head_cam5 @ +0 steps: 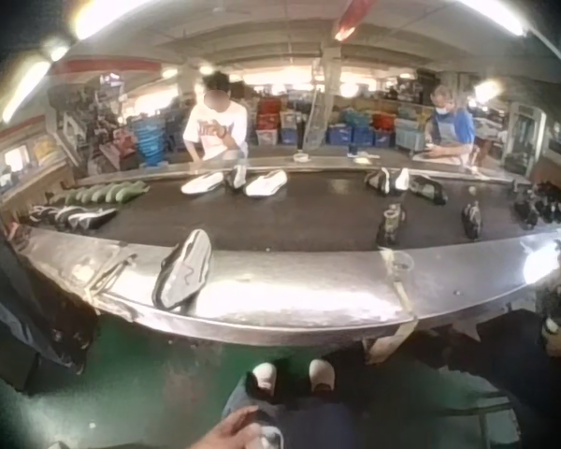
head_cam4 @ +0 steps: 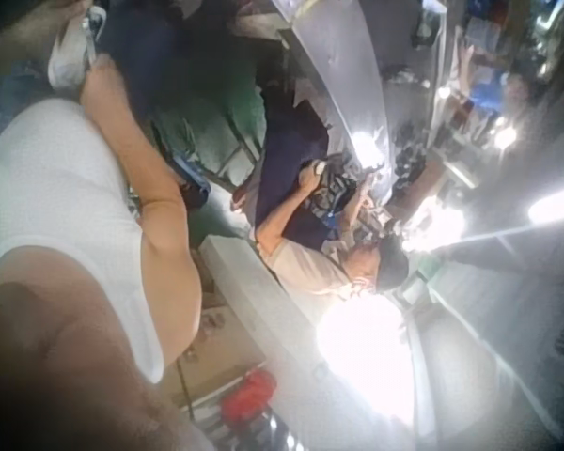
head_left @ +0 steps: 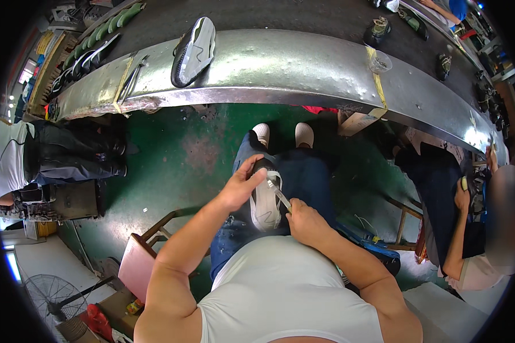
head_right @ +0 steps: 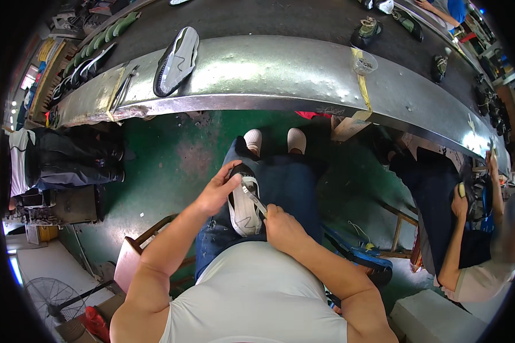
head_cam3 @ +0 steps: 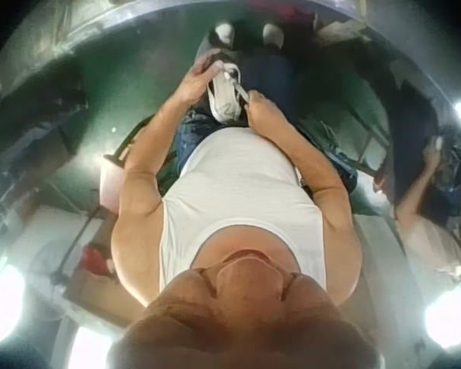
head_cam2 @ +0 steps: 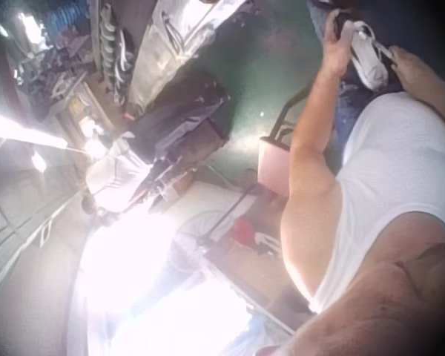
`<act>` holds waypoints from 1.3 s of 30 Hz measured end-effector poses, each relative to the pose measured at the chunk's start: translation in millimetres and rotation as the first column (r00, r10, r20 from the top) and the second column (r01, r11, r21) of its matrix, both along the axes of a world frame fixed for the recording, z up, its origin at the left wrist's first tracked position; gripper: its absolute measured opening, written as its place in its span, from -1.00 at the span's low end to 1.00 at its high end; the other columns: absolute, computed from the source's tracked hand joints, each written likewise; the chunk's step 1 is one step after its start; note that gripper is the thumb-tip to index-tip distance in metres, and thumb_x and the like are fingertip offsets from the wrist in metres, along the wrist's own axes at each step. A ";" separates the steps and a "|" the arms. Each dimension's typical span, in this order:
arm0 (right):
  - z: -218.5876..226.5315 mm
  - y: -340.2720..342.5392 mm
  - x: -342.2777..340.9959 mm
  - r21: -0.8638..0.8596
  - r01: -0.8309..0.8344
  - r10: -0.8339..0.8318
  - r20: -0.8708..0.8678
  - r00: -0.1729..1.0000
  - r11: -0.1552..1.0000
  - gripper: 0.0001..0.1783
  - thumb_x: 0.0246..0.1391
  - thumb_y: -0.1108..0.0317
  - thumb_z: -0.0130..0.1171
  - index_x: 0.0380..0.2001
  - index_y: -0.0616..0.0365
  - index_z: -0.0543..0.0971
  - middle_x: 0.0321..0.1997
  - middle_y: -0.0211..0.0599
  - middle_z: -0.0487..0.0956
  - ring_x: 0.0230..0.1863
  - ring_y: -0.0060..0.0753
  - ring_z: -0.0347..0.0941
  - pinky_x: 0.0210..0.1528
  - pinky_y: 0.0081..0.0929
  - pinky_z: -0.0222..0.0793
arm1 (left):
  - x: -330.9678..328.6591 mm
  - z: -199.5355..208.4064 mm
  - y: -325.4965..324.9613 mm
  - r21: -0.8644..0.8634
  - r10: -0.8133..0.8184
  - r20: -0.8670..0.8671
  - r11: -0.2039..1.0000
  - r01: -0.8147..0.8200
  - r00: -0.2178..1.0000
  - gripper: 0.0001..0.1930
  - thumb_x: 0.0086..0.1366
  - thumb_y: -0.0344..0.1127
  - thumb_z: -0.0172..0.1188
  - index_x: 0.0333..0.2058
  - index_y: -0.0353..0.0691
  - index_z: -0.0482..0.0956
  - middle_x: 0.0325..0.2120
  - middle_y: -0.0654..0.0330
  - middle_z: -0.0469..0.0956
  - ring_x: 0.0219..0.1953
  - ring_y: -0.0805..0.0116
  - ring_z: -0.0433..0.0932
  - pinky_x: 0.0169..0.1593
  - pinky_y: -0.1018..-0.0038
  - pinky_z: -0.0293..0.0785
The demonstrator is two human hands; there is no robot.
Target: Pulling and attaching shoe upper components onto a last and sole using pliers on a factory assembly line.
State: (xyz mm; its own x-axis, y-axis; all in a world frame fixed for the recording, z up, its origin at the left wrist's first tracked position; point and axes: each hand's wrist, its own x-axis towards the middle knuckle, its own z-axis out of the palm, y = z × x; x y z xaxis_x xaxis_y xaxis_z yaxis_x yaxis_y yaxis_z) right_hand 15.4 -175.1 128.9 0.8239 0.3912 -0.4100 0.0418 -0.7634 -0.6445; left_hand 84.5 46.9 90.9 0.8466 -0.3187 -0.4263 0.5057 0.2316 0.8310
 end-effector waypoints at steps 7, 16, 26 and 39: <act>10.6 -51.1 -8.7 0.456 -0.123 0.163 -0.047 0.986 0.881 -0.69 0.17 0.44 0.16 -0.02 0.27 0.46 -0.31 -0.03 0.55 -0.36 0.06 0.52 -0.24 -0.18 0.44 | -12.3 17.7 3.3 0.191 0.037 0.321 0.976 -0.103 0.946 -0.33 0.32 -0.39 0.30 0.33 -0.25 0.18 0.12 0.13 0.42 0.15 0.35 0.43 0.23 0.36 0.36; 15.8 -47.4 -10.8 0.697 0.215 -0.352 0.057 0.934 0.684 -0.73 0.23 0.29 0.23 -0.12 0.23 0.48 -0.38 -0.43 0.50 -0.45 -0.67 0.29 -0.36 -0.60 0.29 | -37.6 92.8 -7.3 0.347 -0.311 0.895 0.936 -0.063 0.320 0.04 -0.01 -0.36 0.59 0.34 -0.25 0.06 0.27 -0.29 0.23 0.30 -0.22 0.32 0.28 0.06 0.30; 33.1 -14.7 19.8 0.738 0.061 -0.331 0.225 0.916 0.672 -0.68 0.33 0.24 0.09 -0.01 0.25 0.42 -0.02 -0.06 0.62 -0.14 -0.23 0.59 -0.01 -0.38 0.44 | -43.5 90.3 -19.2 0.314 -0.316 0.875 0.947 0.068 0.366 -0.11 0.02 -0.39 0.54 0.26 -0.32 0.16 0.17 -0.27 0.36 0.16 -0.25 0.45 0.20 0.05 0.41; -35.9 -22.6 38.6 0.247 0.640 -0.606 -0.205 0.768 0.728 -0.24 -0.10 -0.07 0.49 -0.12 0.40 0.42 -0.31 -0.03 0.61 -0.33 -0.25 0.60 -0.23 -0.32 0.52 | -15.2 -47.1 -43.3 0.518 -0.195 0.211 0.853 0.059 0.958 -0.62 0.46 -0.15 0.04 0.09 -0.27 0.56 -0.32 0.08 0.69 -0.23 0.35 0.64 -0.05 0.36 0.53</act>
State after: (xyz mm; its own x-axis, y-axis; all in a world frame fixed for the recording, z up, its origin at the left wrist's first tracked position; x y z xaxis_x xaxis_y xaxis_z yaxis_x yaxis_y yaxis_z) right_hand 54.0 -197.7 93.1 0.8836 -0.0833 -0.4607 -0.4562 -0.3744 -0.8073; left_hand 69.3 3.6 43.9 0.9118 -0.2306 -0.3396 0.2644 -0.3029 0.9156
